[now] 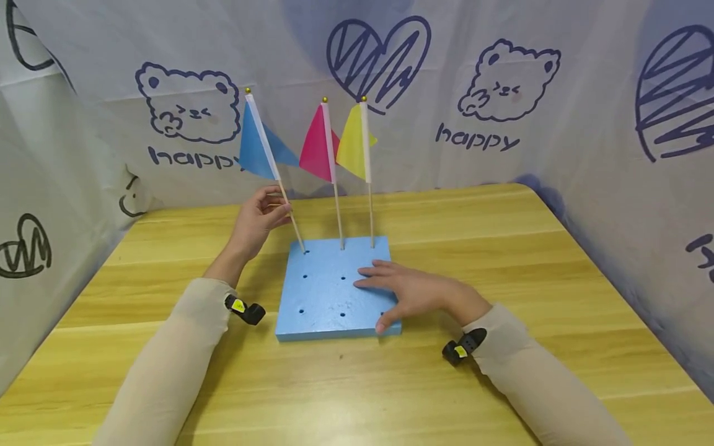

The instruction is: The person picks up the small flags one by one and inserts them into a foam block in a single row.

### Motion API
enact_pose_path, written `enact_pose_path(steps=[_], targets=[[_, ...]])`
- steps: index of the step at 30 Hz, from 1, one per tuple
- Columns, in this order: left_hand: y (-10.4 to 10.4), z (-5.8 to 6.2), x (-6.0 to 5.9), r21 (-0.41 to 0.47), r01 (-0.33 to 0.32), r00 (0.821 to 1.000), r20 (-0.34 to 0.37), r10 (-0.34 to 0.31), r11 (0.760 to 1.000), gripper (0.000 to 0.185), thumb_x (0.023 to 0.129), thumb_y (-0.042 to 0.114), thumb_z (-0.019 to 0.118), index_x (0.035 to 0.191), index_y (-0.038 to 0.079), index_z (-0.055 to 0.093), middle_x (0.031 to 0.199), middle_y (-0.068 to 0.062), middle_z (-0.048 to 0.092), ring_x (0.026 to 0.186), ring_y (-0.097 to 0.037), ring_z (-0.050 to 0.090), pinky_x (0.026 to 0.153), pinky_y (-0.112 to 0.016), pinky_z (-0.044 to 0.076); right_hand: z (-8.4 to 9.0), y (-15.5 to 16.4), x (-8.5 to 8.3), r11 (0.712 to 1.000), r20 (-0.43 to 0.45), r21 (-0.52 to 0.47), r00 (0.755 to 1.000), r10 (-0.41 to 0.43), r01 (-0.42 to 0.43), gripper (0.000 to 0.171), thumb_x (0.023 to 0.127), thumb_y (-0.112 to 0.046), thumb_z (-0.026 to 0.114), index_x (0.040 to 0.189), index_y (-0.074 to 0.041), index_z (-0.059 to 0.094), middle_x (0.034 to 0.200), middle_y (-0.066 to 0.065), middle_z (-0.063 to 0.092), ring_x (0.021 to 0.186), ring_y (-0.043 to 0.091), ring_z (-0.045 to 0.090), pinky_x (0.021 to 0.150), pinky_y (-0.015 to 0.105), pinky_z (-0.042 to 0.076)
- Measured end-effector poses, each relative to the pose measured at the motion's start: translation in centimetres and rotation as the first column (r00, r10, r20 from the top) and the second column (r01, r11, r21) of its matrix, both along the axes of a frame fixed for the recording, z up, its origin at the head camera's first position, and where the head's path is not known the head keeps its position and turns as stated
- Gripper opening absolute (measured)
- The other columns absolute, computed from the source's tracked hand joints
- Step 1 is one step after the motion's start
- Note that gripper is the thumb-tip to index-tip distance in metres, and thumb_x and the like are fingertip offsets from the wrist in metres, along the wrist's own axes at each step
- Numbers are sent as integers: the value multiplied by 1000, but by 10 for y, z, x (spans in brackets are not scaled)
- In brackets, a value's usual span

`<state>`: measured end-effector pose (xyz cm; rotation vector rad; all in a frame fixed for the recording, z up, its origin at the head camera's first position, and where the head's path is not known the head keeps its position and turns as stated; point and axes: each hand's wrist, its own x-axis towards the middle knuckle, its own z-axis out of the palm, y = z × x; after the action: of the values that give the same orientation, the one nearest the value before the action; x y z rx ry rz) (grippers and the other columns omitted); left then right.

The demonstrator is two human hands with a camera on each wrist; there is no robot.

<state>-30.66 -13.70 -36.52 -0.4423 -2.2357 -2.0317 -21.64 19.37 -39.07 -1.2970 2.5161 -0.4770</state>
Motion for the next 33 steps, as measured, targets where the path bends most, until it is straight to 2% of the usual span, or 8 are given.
enact_pose_path(steps=[6, 11, 15, 21, 26, 33], targets=[[6, -1, -4, 11, -2, 1000, -7, 2, 1000, 34, 96, 2, 61, 129, 0, 52, 107, -11, 56, 96, -24, 61, 86, -35, 56, 2, 1, -1, 1000, 1, 6, 1000, -4, 4, 93, 76, -62, 73, 151, -18, 40, 160, 6, 24, 147, 37, 9, 115, 59, 15], [9, -7, -7, -29, 28, 999, -17, -29, 999, 34, 96, 1, 60, 129, -1, 51, 108, -14, 55, 101, -32, 60, 86, -38, 55, 0, 1, -2, 1000, -8, 10, 1000, -8, 8, 93, 76, -62, 73, 151, -18, 39, 160, 6, 24, 147, 37, 10, 114, 60, 16], [10, -12, -7, -59, 59, 998, -16, -60, 996, 35, 96, 1, 60, 130, -3, 50, 110, -17, 55, 100, -30, 59, 87, -40, 55, -1, 1, -2, 1000, -6, 11, 1000, -13, 13, 94, 76, -64, 72, 151, -19, 39, 160, 5, 23, 147, 37, 9, 114, 60, 15], [10, -16, -3, -102, 57, 998, 18, -56, 993, 32, 95, 2, 61, 125, -3, 51, 113, -17, 55, 98, -25, 60, 84, -35, 56, 0, 2, -1, 1000, 4, 6, 1000, -12, 12, 93, 76, -63, 72, 151, -19, 39, 160, 5, 23, 147, 36, 8, 115, 59, 14], [10, -18, -4, -78, 78, 997, 9, -78, 994, 31, 95, 0, 61, 124, -5, 51, 115, -21, 54, 98, -27, 60, 84, -35, 56, 0, 2, -2, 1000, 1, 2, 1000, -14, 14, 94, 76, -63, 73, 151, -18, 40, 160, 5, 24, 147, 36, 9, 115, 58, 15], [8, -17, -2, -81, 83, 996, 50, -79, 993, 32, 95, 1, 61, 125, -2, 51, 114, -17, 53, 101, -28, 60, 85, -37, 56, 0, 1, 0, 1000, 0, 5, 1000, -5, 5, 94, 76, -64, 72, 151, -18, 40, 160, 5, 24, 147, 36, 9, 115, 58, 15]])
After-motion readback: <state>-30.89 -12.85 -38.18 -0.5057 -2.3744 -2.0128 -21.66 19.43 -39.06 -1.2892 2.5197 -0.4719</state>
